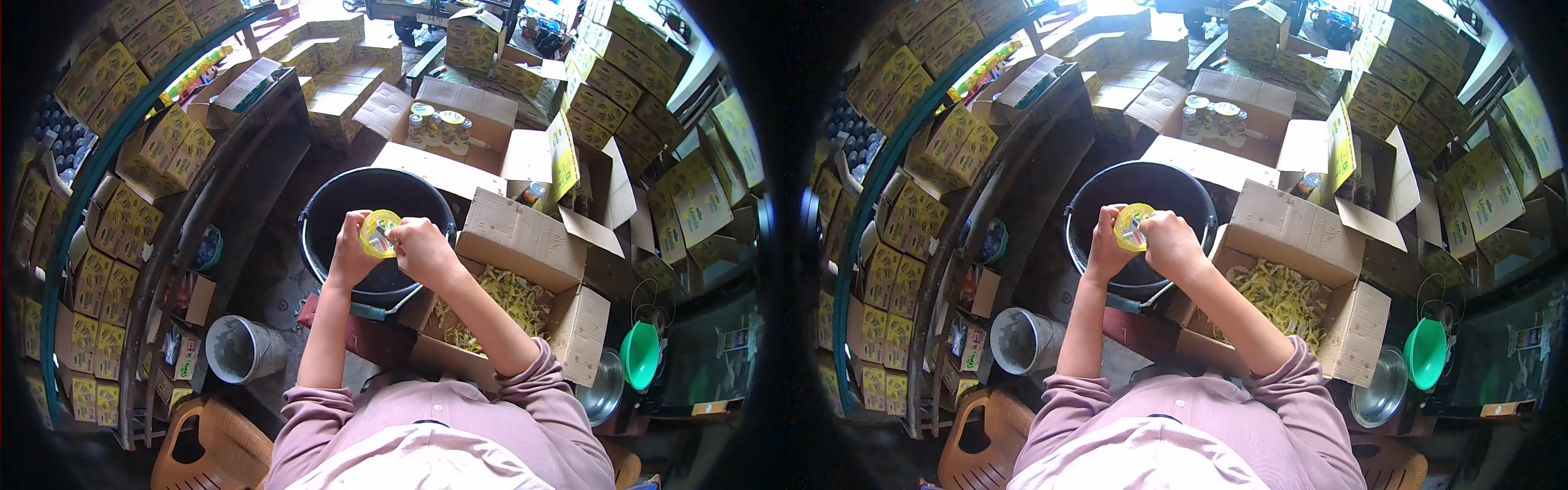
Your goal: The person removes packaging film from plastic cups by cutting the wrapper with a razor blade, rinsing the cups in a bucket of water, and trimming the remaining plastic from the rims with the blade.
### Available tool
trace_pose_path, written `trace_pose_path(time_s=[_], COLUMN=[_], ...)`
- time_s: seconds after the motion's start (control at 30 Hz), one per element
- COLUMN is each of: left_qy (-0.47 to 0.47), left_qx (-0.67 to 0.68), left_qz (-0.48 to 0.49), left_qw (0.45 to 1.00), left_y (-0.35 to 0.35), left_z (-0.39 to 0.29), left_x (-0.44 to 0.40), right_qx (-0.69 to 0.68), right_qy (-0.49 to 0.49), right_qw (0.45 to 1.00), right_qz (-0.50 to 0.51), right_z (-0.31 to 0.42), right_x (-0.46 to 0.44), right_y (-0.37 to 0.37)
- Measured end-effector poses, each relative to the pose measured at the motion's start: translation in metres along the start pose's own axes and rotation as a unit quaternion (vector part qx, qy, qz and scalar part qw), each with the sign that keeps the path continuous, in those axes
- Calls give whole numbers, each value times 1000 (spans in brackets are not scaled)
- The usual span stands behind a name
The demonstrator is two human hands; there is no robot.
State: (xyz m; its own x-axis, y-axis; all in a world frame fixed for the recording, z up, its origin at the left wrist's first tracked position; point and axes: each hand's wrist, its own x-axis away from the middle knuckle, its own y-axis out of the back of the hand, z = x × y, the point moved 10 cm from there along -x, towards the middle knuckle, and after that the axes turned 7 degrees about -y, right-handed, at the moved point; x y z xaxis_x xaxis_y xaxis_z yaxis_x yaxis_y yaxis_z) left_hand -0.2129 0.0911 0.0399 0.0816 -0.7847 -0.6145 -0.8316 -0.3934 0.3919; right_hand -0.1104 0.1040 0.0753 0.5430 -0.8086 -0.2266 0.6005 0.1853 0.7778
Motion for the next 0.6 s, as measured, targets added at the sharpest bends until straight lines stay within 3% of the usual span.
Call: trace_pose_path(time_s=[0.3, 0.43, 0.6], left_qy=[-2, -6, 4], left_qx=[-4, -28, -52], left_qz=[-24, -16, 12], left_qw=[1000, 999, 999], left_y=[5, 4, -6], left_z=[8, 4, 13], left_x=[1, 0, 4], right_qx=[-21, -38, -99], right_qy=[9, -35, -55], right_qw=[1000, 999, 993], right_qz=[-1, 9, -45], right_z=[-4, -8, -24], right_x=[13, 30, 66], right_y=[0, 9, 22])
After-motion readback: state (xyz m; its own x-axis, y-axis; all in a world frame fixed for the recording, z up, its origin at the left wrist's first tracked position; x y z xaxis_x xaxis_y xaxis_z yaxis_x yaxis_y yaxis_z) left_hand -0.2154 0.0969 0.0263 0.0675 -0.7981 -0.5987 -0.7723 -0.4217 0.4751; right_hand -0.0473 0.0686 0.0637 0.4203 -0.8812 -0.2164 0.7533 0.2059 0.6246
